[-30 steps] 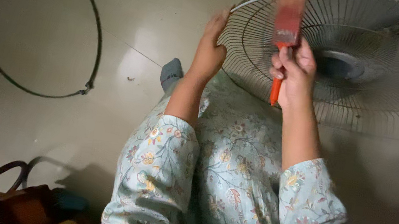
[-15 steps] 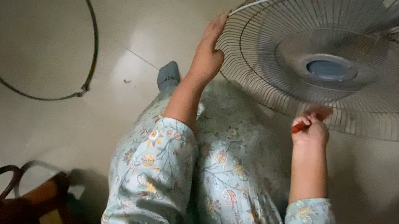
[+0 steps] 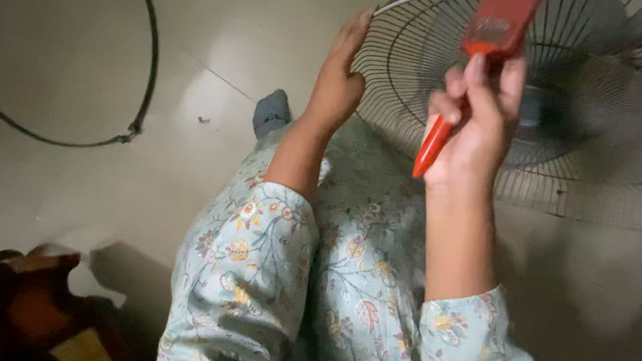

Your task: The person uses a red brush to clean the front grill of a standing fan. They systematically brush the metal wires and the central hub while holding the grill with their other hand. The task is performed in a room with tiled flooring.

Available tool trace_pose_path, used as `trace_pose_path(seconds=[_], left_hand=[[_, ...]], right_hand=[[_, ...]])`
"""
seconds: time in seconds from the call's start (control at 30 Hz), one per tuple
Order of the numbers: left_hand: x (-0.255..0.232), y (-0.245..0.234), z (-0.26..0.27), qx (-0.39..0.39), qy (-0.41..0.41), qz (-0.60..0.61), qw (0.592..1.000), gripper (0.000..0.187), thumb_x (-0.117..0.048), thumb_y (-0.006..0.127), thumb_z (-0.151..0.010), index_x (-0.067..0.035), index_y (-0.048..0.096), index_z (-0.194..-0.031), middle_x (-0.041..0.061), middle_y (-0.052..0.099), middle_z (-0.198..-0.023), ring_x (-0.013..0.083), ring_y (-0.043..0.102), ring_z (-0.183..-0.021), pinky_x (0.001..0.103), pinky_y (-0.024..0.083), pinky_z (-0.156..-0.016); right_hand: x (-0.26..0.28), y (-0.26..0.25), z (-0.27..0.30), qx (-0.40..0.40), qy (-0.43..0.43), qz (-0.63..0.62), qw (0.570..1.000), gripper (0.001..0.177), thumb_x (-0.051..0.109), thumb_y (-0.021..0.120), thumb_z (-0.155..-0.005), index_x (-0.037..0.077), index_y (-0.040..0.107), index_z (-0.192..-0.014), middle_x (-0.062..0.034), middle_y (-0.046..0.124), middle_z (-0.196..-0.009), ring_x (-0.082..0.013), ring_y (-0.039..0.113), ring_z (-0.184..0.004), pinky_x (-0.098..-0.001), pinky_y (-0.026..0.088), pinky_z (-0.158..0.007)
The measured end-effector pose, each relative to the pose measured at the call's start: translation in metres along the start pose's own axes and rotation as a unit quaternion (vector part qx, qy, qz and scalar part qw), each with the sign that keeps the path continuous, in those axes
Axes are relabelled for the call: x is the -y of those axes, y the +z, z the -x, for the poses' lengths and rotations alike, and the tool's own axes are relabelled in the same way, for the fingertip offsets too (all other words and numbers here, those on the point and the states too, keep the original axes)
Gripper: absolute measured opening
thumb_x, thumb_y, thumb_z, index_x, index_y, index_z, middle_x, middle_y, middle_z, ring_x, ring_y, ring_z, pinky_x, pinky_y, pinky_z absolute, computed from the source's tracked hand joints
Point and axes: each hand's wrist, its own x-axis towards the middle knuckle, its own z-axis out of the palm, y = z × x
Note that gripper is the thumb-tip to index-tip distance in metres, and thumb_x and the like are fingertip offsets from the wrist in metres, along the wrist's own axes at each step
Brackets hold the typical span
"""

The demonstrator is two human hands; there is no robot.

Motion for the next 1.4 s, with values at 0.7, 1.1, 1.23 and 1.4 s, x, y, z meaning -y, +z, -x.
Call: trace_pose_path(seconds=[0.7,1.1,1.23,1.4], left_hand=[[0.006,0.004,0.003,-0.006,-0.002,0.004,1.000,0.099,0.023,0.042,-0.065,-0.010,0.040,-0.158,0.015,0.042,-0.164,0.0334,0.032,-0.158,0.039,0.026,-0.131],[0.013,0.003,-0.008,-0.003,-0.030,0.043,0.999,0.098,0.022,0.041,-0.069,-0.012,0.039,-0.160,0.016,0.039,-0.165,0.0341,0.031,-0.159,0.039,0.031,-0.129],[0.012,0.002,-0.006,0.014,-0.037,0.034,0.999,0.098,0.024,0.040,-0.070,-0.012,0.038,-0.161,0.017,0.035,-0.168,0.0349,0.026,-0.159,0.040,0.023,-0.131],[0.016,0.011,-0.014,0.004,0.003,-0.001,1.000,0.102,0.023,0.040,-0.063,-0.013,0.041,-0.158,0.015,0.043,-0.165,0.0313,0.032,-0.159,0.039,0.026,-0.132]], right_hand=[[0.002,-0.151,-0.005,-0.169,-0.042,-0.036,0.984,0.033,0.001,0.049,-0.108,0.012,0.057,-0.138,-0.0044,0.058,-0.113,-0.0081,0.051,-0.076,-0.0170,0.046,-0.060],[0.004,-0.067,0.003,0.046,0.096,0.097,0.990,0.039,0.001,0.060,-0.109,0.007,0.048,-0.146,-0.0037,0.055,-0.117,-0.0094,0.049,-0.079,-0.0194,0.038,-0.058],[-0.016,-0.123,-0.003,-0.095,-0.002,0.109,0.989,0.048,-0.002,0.058,-0.103,0.013,0.049,-0.148,-0.0015,0.056,-0.118,-0.0096,0.051,-0.079,-0.0195,0.041,-0.060],[-0.075,-0.178,0.016,-0.301,-0.042,0.111,0.946,0.036,0.001,0.051,-0.106,0.009,0.049,-0.141,-0.0032,0.056,-0.115,-0.0114,0.050,-0.072,-0.0239,0.044,-0.056]])
